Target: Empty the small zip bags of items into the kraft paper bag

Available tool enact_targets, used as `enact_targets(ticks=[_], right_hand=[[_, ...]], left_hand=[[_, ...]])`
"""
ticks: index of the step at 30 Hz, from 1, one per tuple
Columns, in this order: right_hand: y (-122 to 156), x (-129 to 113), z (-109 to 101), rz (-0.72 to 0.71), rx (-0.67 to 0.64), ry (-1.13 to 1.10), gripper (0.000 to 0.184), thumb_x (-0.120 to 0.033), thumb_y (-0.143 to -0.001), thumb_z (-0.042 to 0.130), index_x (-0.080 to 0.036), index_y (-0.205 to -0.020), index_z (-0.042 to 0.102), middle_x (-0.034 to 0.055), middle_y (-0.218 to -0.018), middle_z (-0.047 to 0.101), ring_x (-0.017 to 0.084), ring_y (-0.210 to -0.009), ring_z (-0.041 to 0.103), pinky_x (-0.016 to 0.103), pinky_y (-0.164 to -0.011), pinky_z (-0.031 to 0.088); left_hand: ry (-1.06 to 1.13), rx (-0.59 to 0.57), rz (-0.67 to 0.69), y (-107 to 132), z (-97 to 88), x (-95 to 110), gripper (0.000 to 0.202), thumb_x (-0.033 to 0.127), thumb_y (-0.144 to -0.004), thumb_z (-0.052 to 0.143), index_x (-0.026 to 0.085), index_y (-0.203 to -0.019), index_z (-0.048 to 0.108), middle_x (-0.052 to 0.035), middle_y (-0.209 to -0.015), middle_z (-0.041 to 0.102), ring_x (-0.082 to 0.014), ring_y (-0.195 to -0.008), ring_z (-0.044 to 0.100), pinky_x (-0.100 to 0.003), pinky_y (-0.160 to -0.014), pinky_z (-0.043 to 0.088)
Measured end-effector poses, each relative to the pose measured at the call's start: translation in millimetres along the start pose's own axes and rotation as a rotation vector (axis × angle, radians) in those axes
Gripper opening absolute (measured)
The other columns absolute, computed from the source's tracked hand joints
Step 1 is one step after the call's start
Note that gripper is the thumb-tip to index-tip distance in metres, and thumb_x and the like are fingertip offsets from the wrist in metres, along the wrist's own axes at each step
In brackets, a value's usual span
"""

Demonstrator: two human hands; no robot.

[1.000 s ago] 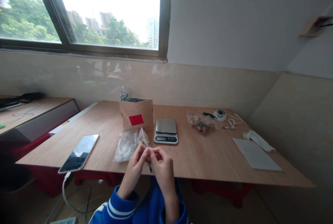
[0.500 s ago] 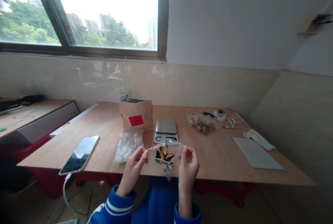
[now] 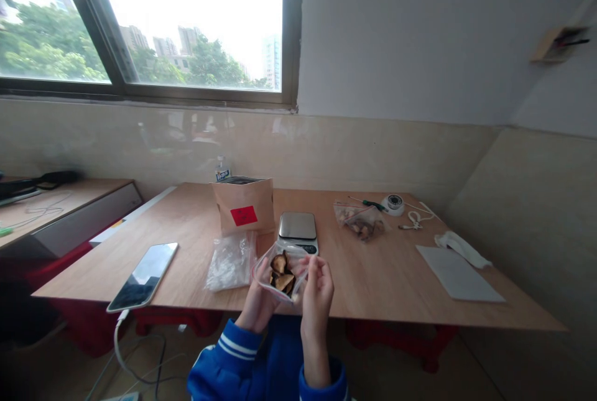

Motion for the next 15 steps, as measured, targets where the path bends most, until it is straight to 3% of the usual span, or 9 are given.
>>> enact_targets(ticks=[5, 9, 12, 15], right_hand=[[-1.8, -5.3, -2.9, -0.091, -0.015, 0.067, 0.042, -0.054, -0.086, 0.045, -0.015, -0.097, 0.057, 0.0076, -0.090, 0.065, 0.017, -0.077, 0.061, 0.031, -0.071, 0.050], [-1.3, -6.3, -1.8, -0.072, -0.112, 0.023, 0.036, -0.049, -0.088, 0.046, -0.016, -0.092, 0.059, 0.0052, -0.083, 0.064, 0.016, -0.073, 0.060, 0.030, -0.067, 0.050], [6.1, -6.9, 10.1, -0.066, -0.217, 0.002, 0.032, -0.046, -0.088, 0.048, -0.017, -0.089, 0.060, 0.0045, -0.084, 0.064, 0.017, -0.076, 0.061, 0.031, -0.071, 0.051], [15.9, -15.4, 36.1, -0.107, -0.371, 0.064, 0.029, -0.040, -0.091, 0.044, -0.018, -0.095, 0.062, 0.0053, -0.093, 0.066, 0.018, -0.087, 0.063, 0.032, -0.081, 0.050]], left_hand=[[0.142, 0.105, 0.164, -18.4, 4.1, 45.8, 0.029, 0.036, -0.084, 0.055, 0.015, -0.102, 0.064, -0.0064, -0.094, 0.068, -0.0174, -0.081, 0.064, -0.033, -0.079, 0.053], [0.316, 0.178, 0.360, -34.2, -28.7, 82.6, 0.032, 0.036, -0.092, 0.038, 0.019, -0.099, 0.065, -0.0042, -0.092, 0.069, -0.0167, -0.086, 0.064, -0.034, -0.081, 0.052], [0.382, 0.326, 0.418, -42.2, -65.4, 82.8, 0.036, 0.038, -0.094, 0.033, 0.021, -0.095, 0.065, -0.0026, -0.091, 0.069, -0.0151, -0.087, 0.064, -0.032, -0.082, 0.051], [0.383, 0.306, 0.446, -47.9, -87.1, 73.5, 0.035, 0.044, -0.092, 0.035, 0.022, -0.095, 0.063, -0.0016, -0.093, 0.068, -0.0157, -0.090, 0.063, -0.033, -0.085, 0.051]])
Point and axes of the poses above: each hand's wrist, its own y-axis away from the middle knuckle, its own z-axis out of the palm, x = y × z, the point moved 4 cm from there along -y, towards the middle knuckle
